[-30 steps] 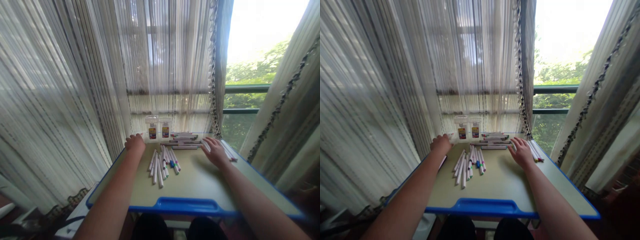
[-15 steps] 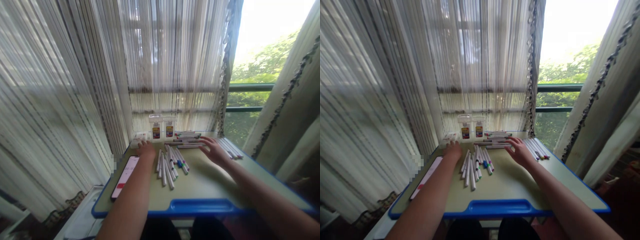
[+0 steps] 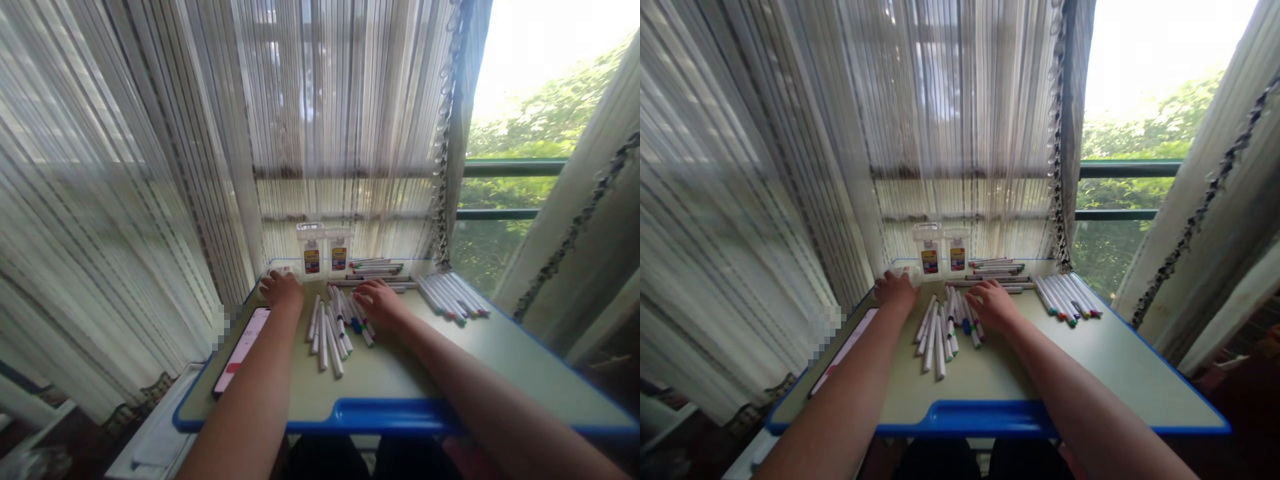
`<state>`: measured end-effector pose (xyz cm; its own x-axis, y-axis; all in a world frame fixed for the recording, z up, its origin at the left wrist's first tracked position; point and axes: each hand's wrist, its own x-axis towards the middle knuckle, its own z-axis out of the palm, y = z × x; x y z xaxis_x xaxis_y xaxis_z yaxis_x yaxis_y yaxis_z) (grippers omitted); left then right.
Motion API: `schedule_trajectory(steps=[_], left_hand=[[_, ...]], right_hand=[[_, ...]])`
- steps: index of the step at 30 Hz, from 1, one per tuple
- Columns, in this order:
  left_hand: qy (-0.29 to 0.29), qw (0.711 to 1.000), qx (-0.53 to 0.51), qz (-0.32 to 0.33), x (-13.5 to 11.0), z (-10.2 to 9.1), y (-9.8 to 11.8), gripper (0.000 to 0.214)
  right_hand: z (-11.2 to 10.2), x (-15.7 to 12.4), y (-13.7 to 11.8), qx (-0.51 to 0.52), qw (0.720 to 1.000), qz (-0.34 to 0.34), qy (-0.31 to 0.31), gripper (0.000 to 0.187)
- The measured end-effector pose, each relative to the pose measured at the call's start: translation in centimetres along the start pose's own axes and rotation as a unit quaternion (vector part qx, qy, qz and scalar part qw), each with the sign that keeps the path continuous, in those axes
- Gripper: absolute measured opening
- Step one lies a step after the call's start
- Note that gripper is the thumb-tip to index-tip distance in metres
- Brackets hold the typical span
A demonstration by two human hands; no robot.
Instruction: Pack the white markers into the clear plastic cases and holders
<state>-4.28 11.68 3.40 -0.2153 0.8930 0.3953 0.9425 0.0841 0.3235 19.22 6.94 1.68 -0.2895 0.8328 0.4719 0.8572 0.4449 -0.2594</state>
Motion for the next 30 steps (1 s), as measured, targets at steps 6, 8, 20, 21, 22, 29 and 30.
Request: schedule_trajectory(steps=[6,8,20,21,22,29,30], left_hand=[[-0.064,0.986,0.088,-0.125,0.1,-1.0,1.1,0.079],[-0.111,0.977,0.094,-0.153,0.2,-1.2,1.2,0.070],[-0.093,0.986,0.053,-0.129,0.1,-2.2,0.6,0.058],[-0.075,0.987,0.048,-0.132,0.0,-2.3,0.6,0.061],[-0.050,0.988,0.041,-0.138,0.0,-2.4,0.6,0.067],[0.188,0.973,-0.011,-0.137,-1.1,-3.1,1.6,0.093],[0.206,0.970,-0.018,-0.127,-1.4,-3.3,1.7,0.092]], right_hand=[[0.9,-0.6,0.8,0.066,0.998,-0.016,0.018,0.044],[0.9,-0.5,0.8,0.084,0.996,-0.006,0.032,0.048],[1.8,-0.8,-0.1,0.201,0.978,-0.046,0.004,0.050],[1.9,-0.8,-0.1,0.204,0.978,-0.041,0.000,0.051],[1.9,-0.9,0.0,0.206,0.978,-0.034,-0.003,0.051],[2.3,-0.9,1.0,0.233,0.972,0.024,-0.013,0.061],[2.3,-1.0,1.1,0.234,0.972,0.032,-0.015,0.062]])
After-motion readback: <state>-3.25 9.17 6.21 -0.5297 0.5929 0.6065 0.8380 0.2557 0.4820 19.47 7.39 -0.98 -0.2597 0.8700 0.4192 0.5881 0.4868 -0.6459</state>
